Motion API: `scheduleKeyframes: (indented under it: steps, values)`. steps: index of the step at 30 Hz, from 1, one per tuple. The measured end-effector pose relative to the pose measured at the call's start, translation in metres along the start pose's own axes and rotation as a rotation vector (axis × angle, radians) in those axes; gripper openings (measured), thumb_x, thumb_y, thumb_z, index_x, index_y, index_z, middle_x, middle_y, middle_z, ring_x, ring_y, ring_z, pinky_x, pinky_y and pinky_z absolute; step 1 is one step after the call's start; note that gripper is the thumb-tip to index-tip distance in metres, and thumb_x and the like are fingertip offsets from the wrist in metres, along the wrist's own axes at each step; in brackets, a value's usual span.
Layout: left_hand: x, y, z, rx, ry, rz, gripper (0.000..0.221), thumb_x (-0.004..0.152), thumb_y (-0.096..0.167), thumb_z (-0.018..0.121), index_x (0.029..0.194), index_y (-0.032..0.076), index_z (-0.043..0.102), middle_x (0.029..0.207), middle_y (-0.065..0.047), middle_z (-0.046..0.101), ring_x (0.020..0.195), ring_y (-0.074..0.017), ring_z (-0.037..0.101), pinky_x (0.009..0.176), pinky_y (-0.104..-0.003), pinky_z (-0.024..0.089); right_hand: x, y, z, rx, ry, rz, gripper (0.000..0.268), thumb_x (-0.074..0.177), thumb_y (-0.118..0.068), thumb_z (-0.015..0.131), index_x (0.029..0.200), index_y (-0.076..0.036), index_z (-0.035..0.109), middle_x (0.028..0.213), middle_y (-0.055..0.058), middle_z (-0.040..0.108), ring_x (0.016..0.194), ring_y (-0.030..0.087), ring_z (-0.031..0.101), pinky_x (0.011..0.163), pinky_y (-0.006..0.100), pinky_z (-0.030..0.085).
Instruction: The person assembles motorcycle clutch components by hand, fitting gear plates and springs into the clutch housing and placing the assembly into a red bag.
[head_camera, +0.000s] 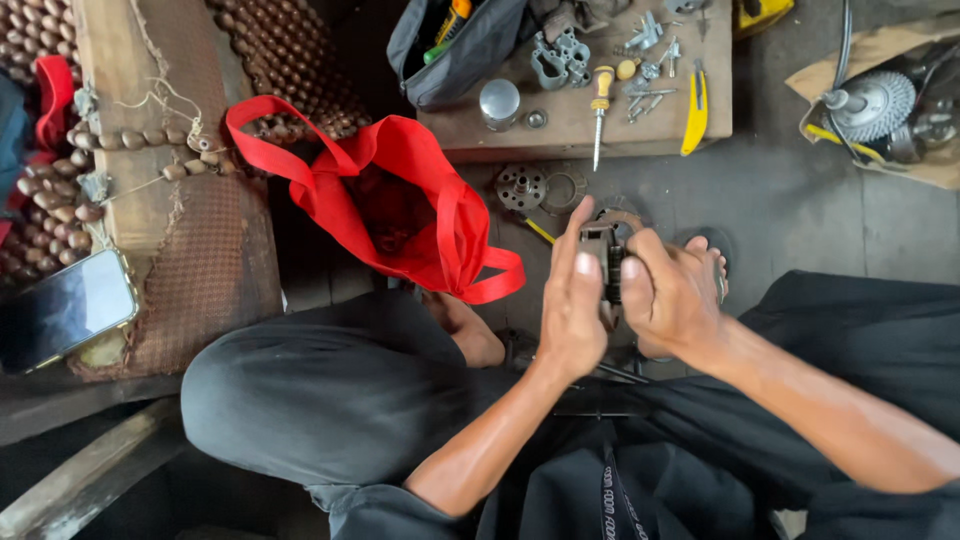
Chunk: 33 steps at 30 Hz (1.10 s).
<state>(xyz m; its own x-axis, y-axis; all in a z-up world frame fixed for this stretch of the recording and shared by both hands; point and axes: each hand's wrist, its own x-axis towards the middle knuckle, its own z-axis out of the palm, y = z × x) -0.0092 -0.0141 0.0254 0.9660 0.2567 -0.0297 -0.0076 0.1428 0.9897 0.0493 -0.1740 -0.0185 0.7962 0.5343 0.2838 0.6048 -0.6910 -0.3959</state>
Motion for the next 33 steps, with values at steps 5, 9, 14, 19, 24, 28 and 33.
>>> scheduleKeyframes:
  steps: [5,9,14,19,24,28,33]
  values:
    - [-0.004,-0.006,0.009,0.102,0.069,0.127,0.071,0.105,0.051,0.036,0.16,0.006,0.03,0.136,-0.018,0.041,0.133,-0.0366,0.044,0.119,-0.054,0.031,0.043,-0.068,-0.055,0.291,-0.332,0.52,0.036,0.109,-0.038,0.031,0.103,-0.014,0.056,0.091,0.029,0.064,0.103,0.061,0.056,0.089,0.065,0.044]
    - [-0.003,-0.004,0.005,-0.009,-0.008,0.017,0.066,0.109,0.046,0.029,0.161,0.005,0.028,0.137,-0.021,0.043,0.134,-0.0376,0.044,0.118,-0.056,0.03,-0.018,0.025,0.021,0.138,-0.027,0.046,0.043,0.105,-0.039,0.031,0.105,-0.011,0.063,0.065,0.015,0.064,0.069,0.039,0.069,0.066,0.044,0.052]
    - [-0.003,-0.012,0.007,0.102,0.048,0.179,0.069,0.105,0.048,0.039,0.159,0.006,0.032,0.136,-0.019,0.041,0.128,-0.0383,0.047,0.115,-0.053,0.034,0.022,-0.038,-0.02,0.229,-0.049,0.031,0.042,0.105,-0.025,0.029,0.108,0.004,0.059,0.074,0.035,0.058,0.071,0.059,0.053,0.056,0.063,0.039]
    - [-0.006,-0.015,0.01,0.064,0.02,0.188,0.063,0.109,0.042,0.034,0.16,0.005,0.03,0.131,-0.018,0.043,0.13,-0.0364,0.047,0.118,-0.051,0.032,-0.017,0.007,0.002,0.148,-0.044,0.156,0.046,0.109,-0.039,0.025,0.11,-0.014,0.063,0.067,0.02,0.059,0.075,0.053,0.062,0.069,0.058,0.049]
    - [-0.002,-0.028,0.014,0.178,0.048,0.32,0.07,0.102,0.045,0.051,0.158,0.006,0.035,0.14,-0.018,0.039,0.131,-0.0363,0.046,0.116,-0.05,0.034,0.0,-0.026,-0.003,0.175,-0.145,0.265,0.043,0.101,-0.035,0.031,0.106,-0.006,0.063,0.092,0.04,0.066,0.088,0.074,0.048,0.064,0.078,0.034]
    - [-0.007,-0.028,0.011,0.028,-0.005,0.155,0.06,0.108,0.034,0.035,0.159,0.003,0.031,0.133,-0.024,0.045,0.13,-0.042,0.047,0.116,-0.053,0.033,-0.02,-0.001,0.005,-0.049,-0.104,0.277,0.043,0.107,-0.046,0.03,0.115,-0.024,0.066,0.073,0.022,0.063,0.087,0.055,0.066,0.078,0.066,0.05]
    - [-0.007,-0.035,0.011,0.171,0.04,0.359,0.072,0.102,0.049,0.045,0.157,0.004,0.035,0.136,-0.017,0.04,0.132,-0.0359,0.045,0.118,-0.05,0.033,0.021,-0.053,-0.039,0.394,-0.196,0.422,0.046,0.107,-0.039,0.026,0.101,-0.011,0.062,0.083,0.031,0.066,0.094,0.061,0.06,0.075,0.065,0.045]
